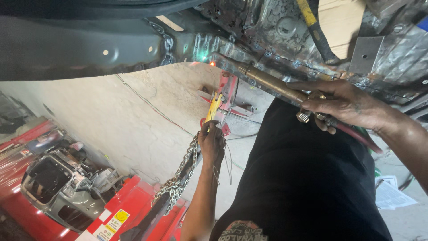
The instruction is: The person works beneath a vehicle raised on a lift, holding a welding/cutting torch in one hand and a cable or ground clamp in the other, striking an arc along the vehicle underbody that produces sparks and glowing metal as they move along the seam.
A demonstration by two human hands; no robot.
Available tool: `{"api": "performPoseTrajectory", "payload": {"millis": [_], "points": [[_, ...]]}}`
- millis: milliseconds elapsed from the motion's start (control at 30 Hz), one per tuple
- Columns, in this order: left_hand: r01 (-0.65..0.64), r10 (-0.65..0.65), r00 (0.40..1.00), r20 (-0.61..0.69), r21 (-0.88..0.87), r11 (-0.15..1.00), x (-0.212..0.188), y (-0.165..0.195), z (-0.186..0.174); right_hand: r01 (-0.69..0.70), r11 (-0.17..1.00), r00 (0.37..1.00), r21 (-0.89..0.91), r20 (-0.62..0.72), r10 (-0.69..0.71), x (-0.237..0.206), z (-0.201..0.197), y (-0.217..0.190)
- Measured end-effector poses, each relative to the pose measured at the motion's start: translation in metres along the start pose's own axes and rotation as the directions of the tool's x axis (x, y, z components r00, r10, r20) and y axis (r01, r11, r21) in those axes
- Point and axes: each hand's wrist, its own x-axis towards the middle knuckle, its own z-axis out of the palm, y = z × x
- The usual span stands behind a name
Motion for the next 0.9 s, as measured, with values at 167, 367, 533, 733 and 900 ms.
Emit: {"api": "performPoseTrajectory", "payload": {"millis": [167,367,533,733,900], "points": [[0.022,-0.024,0.998,-0.058,-0.031,0.999,0.008,0.006,0.008,0.041,0.999,0.999,-0.01,0.026,-0.041,0.004,0.003,0.005],[0.061,-0.064,0.99,-0.124,-0.027,0.998,0.011,0.018,0.022,0.104,0.995,0.993,0.009,0.05,-0.104,0.008,0.005,0.012],[0.012,-0.015,0.999,-0.038,-0.066,0.998,0.012,0.025,0.024,0.118,0.993,0.991,-0.007,0.058,-0.117,0.007,0.004,0.017],[-0.02,0.018,0.999,-0.052,-0.045,0.999,0.018,0.021,0.022,0.127,0.992,0.991,0.006,0.05,-0.127,0.007,0.004,0.017],[-0.027,0.025,0.999,-0.046,-0.035,0.999,0.021,0.019,0.018,0.1,0.995,0.994,0.018,0.049,-0.101,0.006,0.004,0.016]]}}
